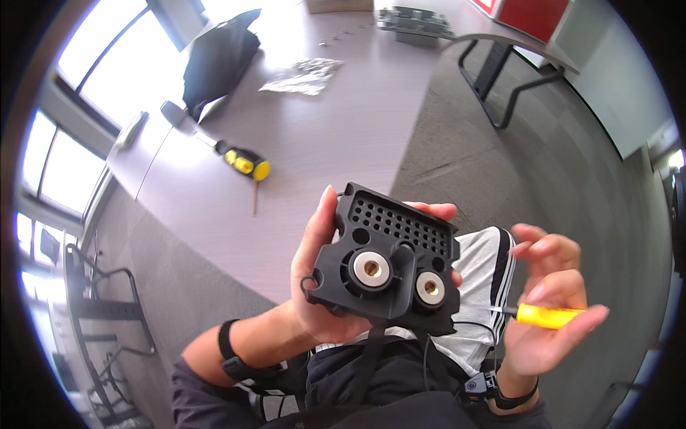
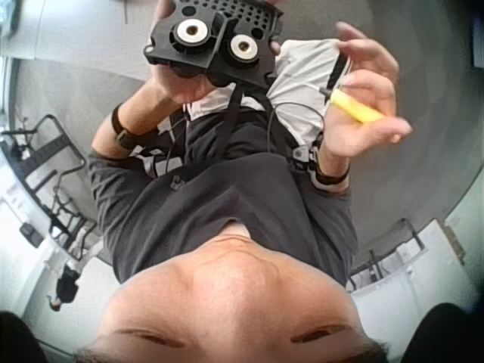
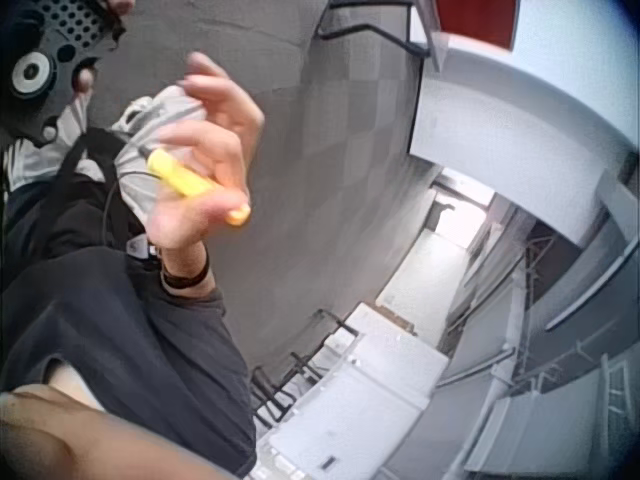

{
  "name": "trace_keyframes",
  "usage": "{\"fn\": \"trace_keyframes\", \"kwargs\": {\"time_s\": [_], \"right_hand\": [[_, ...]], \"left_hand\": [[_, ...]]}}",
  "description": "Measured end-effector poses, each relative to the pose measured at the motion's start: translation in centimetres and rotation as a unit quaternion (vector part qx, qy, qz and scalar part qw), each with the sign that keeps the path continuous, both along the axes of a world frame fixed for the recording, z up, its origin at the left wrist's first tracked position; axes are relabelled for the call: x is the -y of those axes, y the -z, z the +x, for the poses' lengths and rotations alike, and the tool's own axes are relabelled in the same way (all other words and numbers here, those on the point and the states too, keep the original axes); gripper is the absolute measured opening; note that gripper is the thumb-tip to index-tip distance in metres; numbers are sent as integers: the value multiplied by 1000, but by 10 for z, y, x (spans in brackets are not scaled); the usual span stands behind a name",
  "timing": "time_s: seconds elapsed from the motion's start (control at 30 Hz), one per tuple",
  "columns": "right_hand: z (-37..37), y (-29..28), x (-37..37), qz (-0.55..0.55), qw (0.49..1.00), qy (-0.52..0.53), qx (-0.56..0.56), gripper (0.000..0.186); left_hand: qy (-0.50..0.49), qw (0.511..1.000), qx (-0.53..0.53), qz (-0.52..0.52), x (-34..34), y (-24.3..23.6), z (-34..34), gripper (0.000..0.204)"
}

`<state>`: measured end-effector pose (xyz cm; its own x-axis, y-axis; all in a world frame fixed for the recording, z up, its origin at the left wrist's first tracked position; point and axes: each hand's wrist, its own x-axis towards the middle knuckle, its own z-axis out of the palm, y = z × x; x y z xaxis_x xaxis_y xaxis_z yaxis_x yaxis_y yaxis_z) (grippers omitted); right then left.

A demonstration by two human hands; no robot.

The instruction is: The person uses a screwdriver and a thin pick to pry and unscrew parts of a black electronic connector assembly. They turn the assembly over by hand and work on different sections of the housing.

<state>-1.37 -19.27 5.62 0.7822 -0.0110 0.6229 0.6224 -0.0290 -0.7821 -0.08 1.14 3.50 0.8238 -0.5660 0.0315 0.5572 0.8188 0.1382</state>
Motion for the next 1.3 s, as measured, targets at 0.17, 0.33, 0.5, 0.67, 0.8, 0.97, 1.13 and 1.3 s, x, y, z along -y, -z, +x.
{"fn": "trace_keyframes", "kwargs": {"time_s": [0.17,0.33,0.5,0.67,0.8,0.97,1.13,1.3], "right_hand": [[-23,15,77,114,989,97,-11,67],[-35,30,83,109,967,227,-44,52],[-23,35,78,128,974,178,-53,57],[-8,50,73,73,996,31,-39,62],[-6,62,72,-4,999,-30,-19,79],[-16,57,63,-43,998,-52,-6,97],[-30,59,60,68,997,-23,-8,72],[-33,59,62,18,1000,-17,-7,94]], "left_hand": [[95,980,146,100,24,-4,29,87],[177,956,171,162,39,7,48,88],[183,944,260,90,62,29,70,89],[140,962,233,23,76,21,71,84],[168,961,220,9,87,20,76,74],[141,953,266,13,99,28,70,67],[162,949,270,15,102,22,58,65],[171,948,268,13,102,21,52,65]]}}
